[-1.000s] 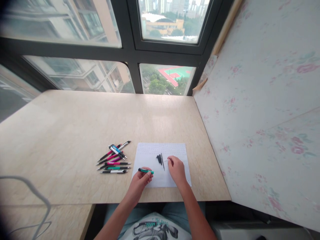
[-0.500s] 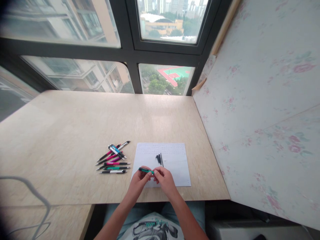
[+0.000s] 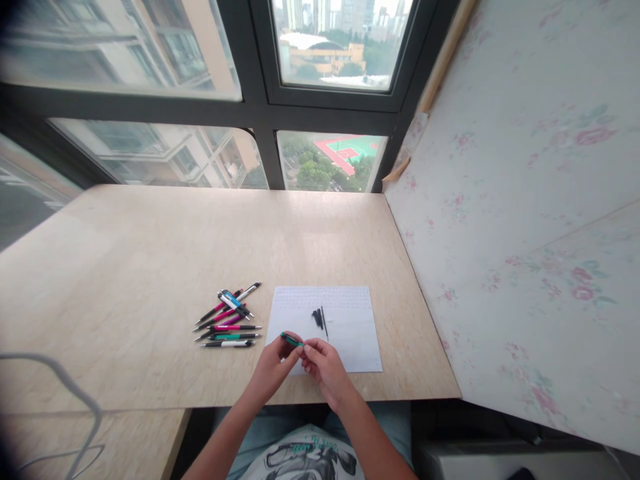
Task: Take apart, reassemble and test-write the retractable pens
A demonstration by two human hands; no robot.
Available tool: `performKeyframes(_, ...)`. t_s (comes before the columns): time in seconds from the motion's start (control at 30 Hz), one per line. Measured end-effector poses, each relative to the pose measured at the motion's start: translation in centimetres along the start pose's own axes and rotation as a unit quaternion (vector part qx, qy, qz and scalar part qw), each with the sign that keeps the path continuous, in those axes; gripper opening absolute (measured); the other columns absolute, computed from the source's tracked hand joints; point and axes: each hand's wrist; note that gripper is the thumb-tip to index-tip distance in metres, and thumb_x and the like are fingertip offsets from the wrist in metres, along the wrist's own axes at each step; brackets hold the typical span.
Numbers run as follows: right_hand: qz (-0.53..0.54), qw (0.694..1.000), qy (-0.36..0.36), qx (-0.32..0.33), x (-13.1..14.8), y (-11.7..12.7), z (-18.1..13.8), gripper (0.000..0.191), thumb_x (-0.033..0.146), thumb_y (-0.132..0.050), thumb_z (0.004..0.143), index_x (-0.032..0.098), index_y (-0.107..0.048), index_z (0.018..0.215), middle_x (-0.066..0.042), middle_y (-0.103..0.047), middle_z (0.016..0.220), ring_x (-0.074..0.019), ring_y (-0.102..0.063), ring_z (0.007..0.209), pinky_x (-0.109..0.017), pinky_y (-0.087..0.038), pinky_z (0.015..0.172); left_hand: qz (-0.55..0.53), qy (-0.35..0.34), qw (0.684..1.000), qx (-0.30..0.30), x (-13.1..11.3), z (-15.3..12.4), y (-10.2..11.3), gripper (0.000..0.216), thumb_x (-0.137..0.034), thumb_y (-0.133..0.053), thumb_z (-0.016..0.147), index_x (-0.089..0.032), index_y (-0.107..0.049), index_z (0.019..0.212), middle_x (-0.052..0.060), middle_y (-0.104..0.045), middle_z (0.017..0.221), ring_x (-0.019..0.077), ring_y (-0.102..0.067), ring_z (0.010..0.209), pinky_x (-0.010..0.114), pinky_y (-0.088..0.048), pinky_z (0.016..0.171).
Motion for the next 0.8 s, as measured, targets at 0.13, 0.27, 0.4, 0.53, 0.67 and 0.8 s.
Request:
performKeyframes(0.13, -0.116, 0.993, 0.027, 0.011, 0.1, 0.1, -0.1, 0.025, 0.041, -0.068, 0.082, 0.017, -0.066, 0.082, 0.000, -0.061, 0.071, -0.0105, -0.051, 0.061, -0.022, -0.037, 0.056, -0.094, 0.057, 0.993, -0.033, 0.6, 0.2, -0.4, 0.028, -0.044, -0.066, 0.077, -0.017, -0.061, 0.082, 0.000, -0.059, 0.068, 0.0156, -0.055, 0.065, 0.027, -0.044, 0.062)
performKeyframes(0.27, -0.279, 0.958, 0.067, 0.008, 0.2, 0.6, 0.1, 0.024, 0.041, -0.059, 0.086, 0.018, -0.064, 0.082, -0.001, -0.062, 0.069, -0.0148, -0.055, 0.062, -0.026, -0.041, 0.057, -0.084, 0.054, 0.994, -0.047, 1.3, 0.1, -0.8, 0.026, -0.043, -0.065, 0.078, -0.018, -0.058, 0.076, -0.002, -0.055, 0.067, 0.0141, -0.052, 0.062, 0.025, -0.041, 0.060)
performKeyframes(0.4, -0.403, 0.899, 0.162, -0.054, 1.0, 0.8, 0.1, 0.019, 0.034, -0.055, 0.087, 0.018, -0.065, 0.093, -0.005, -0.067, 0.084, -0.0193, -0.062, 0.076, -0.030, -0.048, 0.068, -0.023, 0.023, 0.999, -0.035, 1.5, 0.1, -0.7, 0.024, -0.042, -0.061, 0.082, -0.018, -0.060, 0.081, 0.001, -0.060, 0.074, 0.0158, -0.054, 0.066, 0.026, -0.041, 0.061)
performKeyframes(0.53, -0.442, 0.863, 0.232, -0.075, 1.8, 0.5, 0.1, 0.031, 0.027, -0.053, 0.087, 0.019, -0.059, 0.116, -0.008, -0.066, 0.100, -0.0201, -0.063, 0.083, -0.029, -0.051, 0.065, 0.043, 0.001, 0.999, 0.013, 0.7, 0.0, -0.7, 0.023, -0.040, -0.056, 0.086, -0.019, -0.061, 0.082, 0.001, -0.062, 0.074, 0.0160, -0.054, 0.066, 0.026, -0.041, 0.062)
performKeyframes(0.67, -0.479, 0.831, 0.275, -0.064, 1.8, 0.3, 0.2, 0.034, 0.022, -0.052, 0.084, 0.021, -0.061, 0.117, -0.008, -0.065, 0.105, -0.0206, -0.063, 0.089, -0.029, -0.052, 0.067, 0.079, -0.008, 0.996, 0.045, 0.0, -0.2, -1.3, 0.019, -0.034, -0.053, 0.086, -0.018, -0.063, 0.083, 0.002, -0.064, 0.074, 0.0157, -0.052, 0.064, 0.026, -0.040, 0.061)
performKeyframes(0.8, -0.473, 0.839, 0.258, -0.074, 1.9, 0.7, 0.2, 0.028, 0.022, -0.055, 0.082, 0.021, -0.064, 0.109, -0.007, -0.068, 0.096, -0.0206, -0.064, 0.083, -0.028, -0.051, 0.063, 0.087, 0.009, 0.995, 0.045, 0.1, -0.3, -1.7, 0.019, -0.033, -0.055, 0.084, -0.018, -0.065, 0.083, 0.003, -0.067, 0.075, 0.0163, -0.054, 0.064, 0.026, -0.041, 0.061)
Point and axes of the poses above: each hand's wrist, its own z-axis towards the middle knuckle, its own y-axis out of the back of the hand, x = y × z
